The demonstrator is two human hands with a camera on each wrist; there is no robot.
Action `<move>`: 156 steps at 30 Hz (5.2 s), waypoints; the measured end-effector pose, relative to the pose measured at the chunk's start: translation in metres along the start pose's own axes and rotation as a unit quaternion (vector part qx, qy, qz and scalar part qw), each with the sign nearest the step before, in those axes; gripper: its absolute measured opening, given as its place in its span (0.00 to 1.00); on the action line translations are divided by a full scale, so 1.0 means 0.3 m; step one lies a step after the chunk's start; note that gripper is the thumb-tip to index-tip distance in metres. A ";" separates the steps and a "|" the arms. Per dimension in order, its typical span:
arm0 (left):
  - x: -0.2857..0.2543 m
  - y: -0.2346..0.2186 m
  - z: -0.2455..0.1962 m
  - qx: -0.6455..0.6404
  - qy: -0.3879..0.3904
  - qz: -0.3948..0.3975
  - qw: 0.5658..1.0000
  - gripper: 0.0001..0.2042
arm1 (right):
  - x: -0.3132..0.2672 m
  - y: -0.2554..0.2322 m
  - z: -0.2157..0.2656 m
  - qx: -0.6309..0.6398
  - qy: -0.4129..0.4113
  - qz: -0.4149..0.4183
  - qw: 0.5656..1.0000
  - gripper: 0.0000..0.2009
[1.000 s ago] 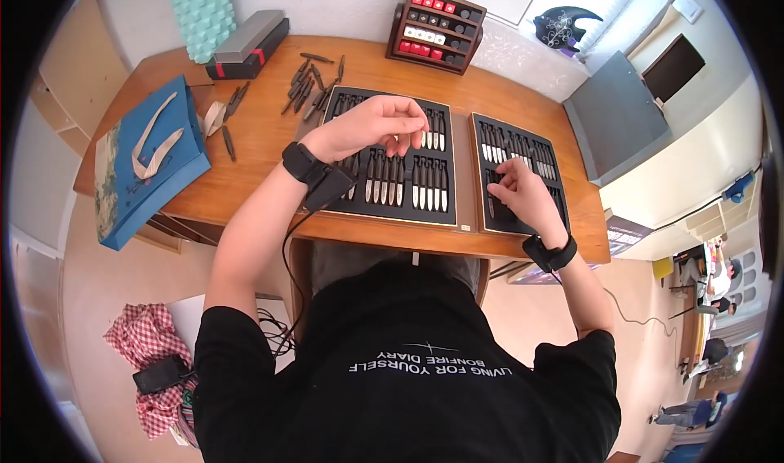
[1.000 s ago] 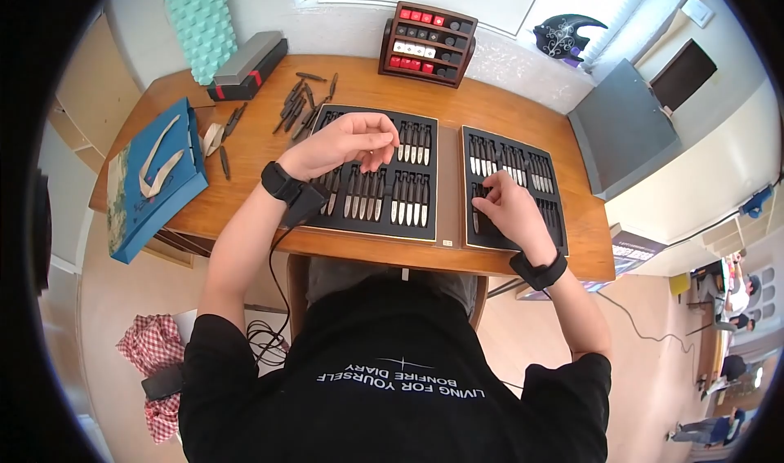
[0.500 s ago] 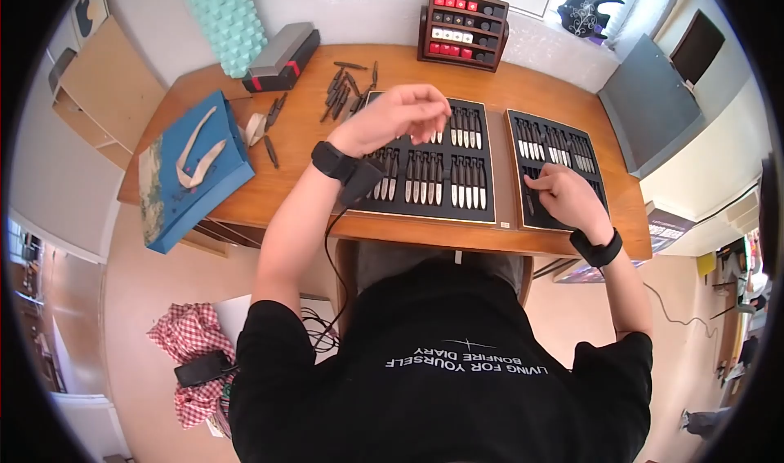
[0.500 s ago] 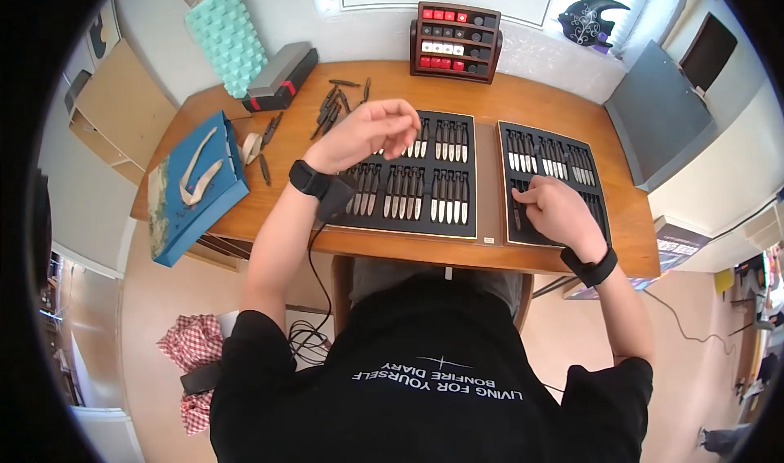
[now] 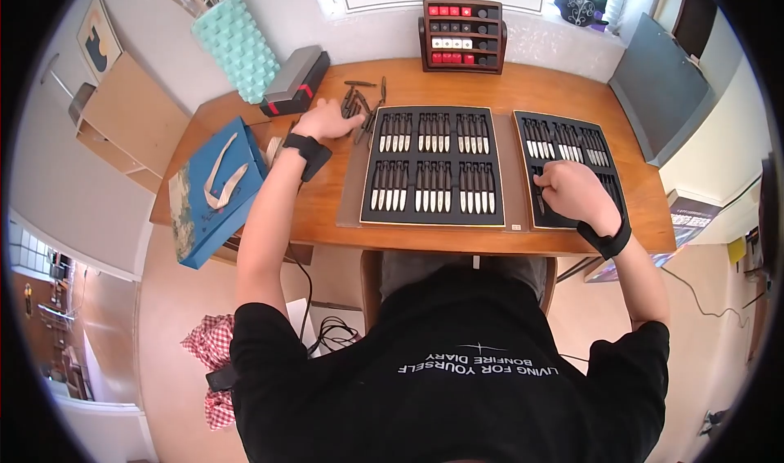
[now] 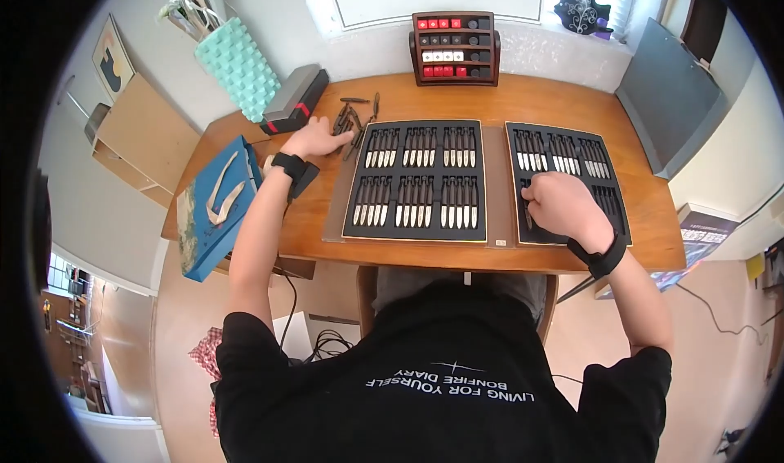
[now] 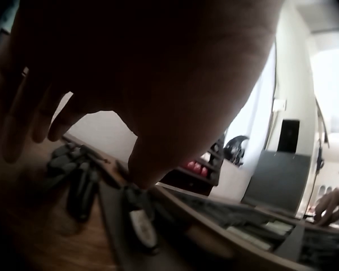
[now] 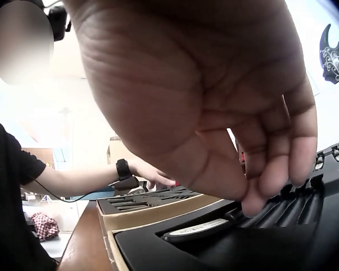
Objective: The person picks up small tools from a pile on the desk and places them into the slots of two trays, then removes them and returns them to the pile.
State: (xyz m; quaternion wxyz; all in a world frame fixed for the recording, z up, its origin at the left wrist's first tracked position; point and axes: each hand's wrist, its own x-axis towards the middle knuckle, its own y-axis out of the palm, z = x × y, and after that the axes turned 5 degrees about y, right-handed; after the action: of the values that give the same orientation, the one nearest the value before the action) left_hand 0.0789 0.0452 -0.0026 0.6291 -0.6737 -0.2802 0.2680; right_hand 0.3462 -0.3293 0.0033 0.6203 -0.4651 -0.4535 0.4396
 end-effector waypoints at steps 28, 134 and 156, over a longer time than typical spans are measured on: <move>-0.254 -0.155 -0.246 -0.689 0.217 0.139 0.677 0.09 | 0.060 -0.095 0.128 0.373 0.032 -0.095 0.922 0.10; -0.258 -0.018 -0.488 -0.661 0.268 0.237 0.660 0.08 | -0.017 -0.009 -0.059 0.229 0.164 0.031 0.959 0.09; -0.244 -0.003 -0.480 -0.701 0.306 0.276 0.582 0.11 | 0.042 -0.051 -0.021 0.111 0.027 0.010 0.993 0.07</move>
State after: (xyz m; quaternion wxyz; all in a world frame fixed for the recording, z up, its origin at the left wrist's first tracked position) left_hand 0.1303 -0.1075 0.0081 -0.0937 -0.9925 0.0276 -0.0732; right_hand 0.3567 -0.3211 0.0191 0.6758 -0.4095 -0.3804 0.4805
